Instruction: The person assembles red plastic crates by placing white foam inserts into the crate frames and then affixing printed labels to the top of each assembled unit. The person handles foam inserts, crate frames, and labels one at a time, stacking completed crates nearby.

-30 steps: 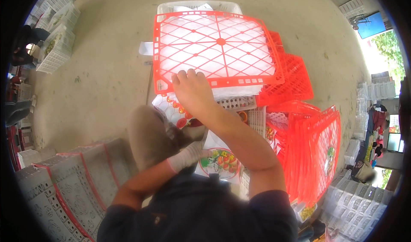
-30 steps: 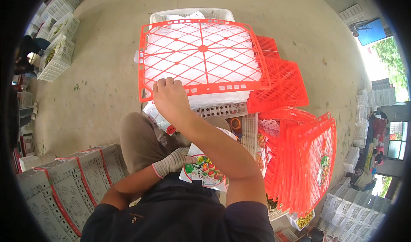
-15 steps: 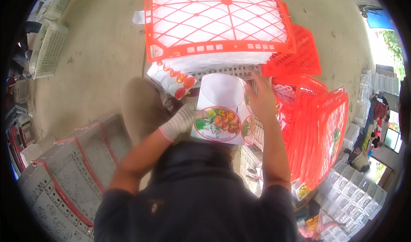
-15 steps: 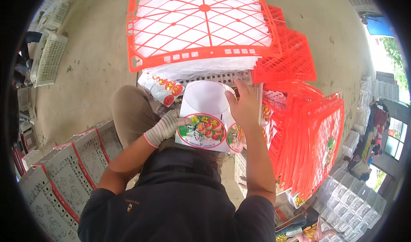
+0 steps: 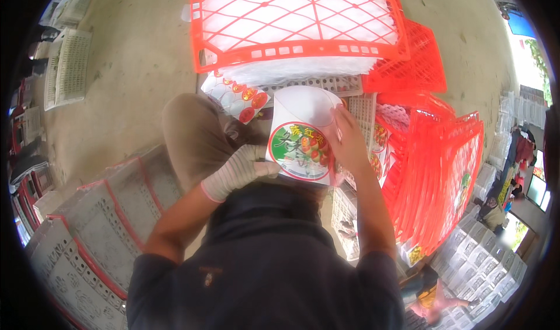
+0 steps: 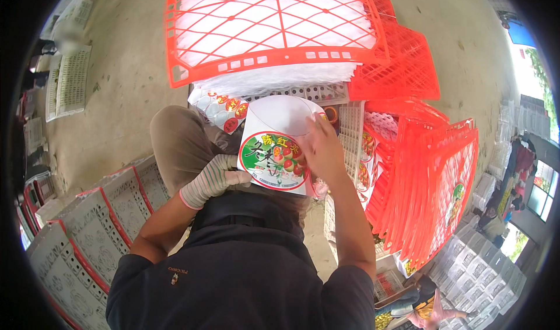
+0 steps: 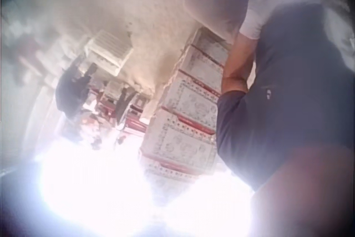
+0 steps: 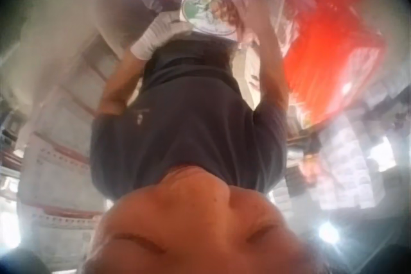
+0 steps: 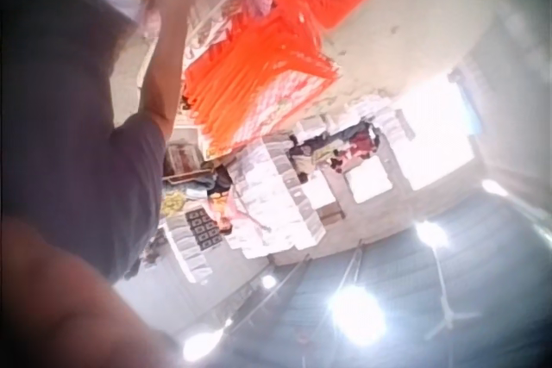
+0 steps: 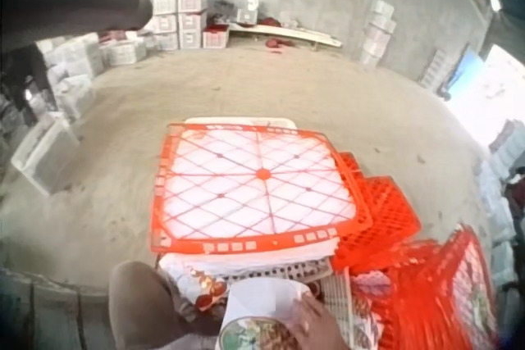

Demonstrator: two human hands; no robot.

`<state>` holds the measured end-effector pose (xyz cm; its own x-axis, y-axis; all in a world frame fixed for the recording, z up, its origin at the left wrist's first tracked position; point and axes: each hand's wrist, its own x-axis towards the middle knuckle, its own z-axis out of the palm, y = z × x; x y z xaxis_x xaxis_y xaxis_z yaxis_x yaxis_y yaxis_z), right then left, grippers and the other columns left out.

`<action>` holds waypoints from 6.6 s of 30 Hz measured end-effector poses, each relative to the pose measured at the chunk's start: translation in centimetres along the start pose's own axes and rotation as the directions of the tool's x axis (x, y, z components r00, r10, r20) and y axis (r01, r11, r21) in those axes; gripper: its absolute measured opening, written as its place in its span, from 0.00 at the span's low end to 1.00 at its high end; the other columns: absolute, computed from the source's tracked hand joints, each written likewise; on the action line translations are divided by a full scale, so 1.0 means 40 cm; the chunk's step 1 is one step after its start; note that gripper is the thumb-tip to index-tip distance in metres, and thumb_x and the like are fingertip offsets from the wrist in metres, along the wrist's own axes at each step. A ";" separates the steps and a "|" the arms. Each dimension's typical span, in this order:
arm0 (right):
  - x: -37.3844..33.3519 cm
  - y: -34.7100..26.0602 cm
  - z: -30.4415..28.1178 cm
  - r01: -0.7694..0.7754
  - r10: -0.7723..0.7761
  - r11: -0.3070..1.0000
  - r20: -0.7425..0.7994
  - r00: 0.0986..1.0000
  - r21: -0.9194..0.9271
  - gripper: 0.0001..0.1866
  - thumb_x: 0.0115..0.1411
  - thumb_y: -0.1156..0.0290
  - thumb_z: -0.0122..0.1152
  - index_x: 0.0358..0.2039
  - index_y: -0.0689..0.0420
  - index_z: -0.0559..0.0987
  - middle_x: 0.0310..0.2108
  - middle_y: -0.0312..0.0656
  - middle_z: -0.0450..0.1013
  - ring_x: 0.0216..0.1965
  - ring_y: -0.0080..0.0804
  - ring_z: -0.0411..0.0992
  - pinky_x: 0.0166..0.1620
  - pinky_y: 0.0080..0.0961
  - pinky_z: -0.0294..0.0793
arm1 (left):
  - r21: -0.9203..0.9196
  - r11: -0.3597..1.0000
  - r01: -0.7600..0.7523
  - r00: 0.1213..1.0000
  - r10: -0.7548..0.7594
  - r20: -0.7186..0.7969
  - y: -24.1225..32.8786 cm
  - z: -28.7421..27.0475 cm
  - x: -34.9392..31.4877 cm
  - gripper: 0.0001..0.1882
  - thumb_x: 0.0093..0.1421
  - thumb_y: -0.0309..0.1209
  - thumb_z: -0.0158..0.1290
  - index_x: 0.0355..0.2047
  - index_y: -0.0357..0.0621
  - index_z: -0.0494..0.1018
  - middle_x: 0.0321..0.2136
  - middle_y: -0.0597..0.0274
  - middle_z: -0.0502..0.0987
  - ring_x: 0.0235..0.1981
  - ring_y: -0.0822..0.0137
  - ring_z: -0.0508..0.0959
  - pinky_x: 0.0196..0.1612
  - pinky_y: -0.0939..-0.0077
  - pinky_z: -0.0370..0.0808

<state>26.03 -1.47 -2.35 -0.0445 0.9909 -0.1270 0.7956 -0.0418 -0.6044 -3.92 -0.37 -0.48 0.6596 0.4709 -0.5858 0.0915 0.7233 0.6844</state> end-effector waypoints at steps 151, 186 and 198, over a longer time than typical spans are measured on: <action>-0.046 -0.066 0.065 0.381 -0.235 0.875 0.425 0.874 -0.300 0.54 0.42 0.45 0.78 0.66 0.57 0.67 0.70 0.58 0.54 0.73 0.60 0.47 0.72 0.55 0.50 | -0.095 0.898 -0.429 0.626 0.220 -0.748 -0.101 -0.103 -0.092 0.08 0.66 0.29 0.56 0.41 0.37 0.78 0.34 0.65 0.81 0.31 0.75 0.78 0.35 0.78 0.77; 0.039 -0.249 -0.053 -0.379 -0.051 0.333 0.418 0.907 0.863 0.28 0.72 0.52 0.46 0.56 0.65 0.75 0.49 0.52 0.78 0.51 0.48 0.77 0.51 0.44 0.80 | 0.367 0.759 -0.537 0.601 0.650 -0.464 0.210 0.024 -0.218 0.13 0.62 0.24 0.54 0.46 0.37 0.80 0.37 0.66 0.81 0.40 0.74 0.78 0.44 0.78 0.75; 0.119 -0.419 -0.144 -0.165 0.227 0.097 0.140 0.964 0.982 0.09 0.66 0.76 0.63 0.43 0.66 0.77 0.35 0.40 0.79 0.30 0.20 0.74 0.35 0.21 0.78 | 0.098 0.882 -0.462 0.782 0.457 -0.424 0.267 0.069 -0.210 0.11 0.65 0.28 0.56 0.44 0.34 0.80 0.33 0.67 0.81 0.34 0.75 0.77 0.42 0.78 0.75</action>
<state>15.96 4.67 11.73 0.0536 0.9277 -0.3695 -0.5086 -0.2931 -0.8096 -6.42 2.01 12.96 0.2413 0.9128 -0.3294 -0.1506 0.3706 0.9165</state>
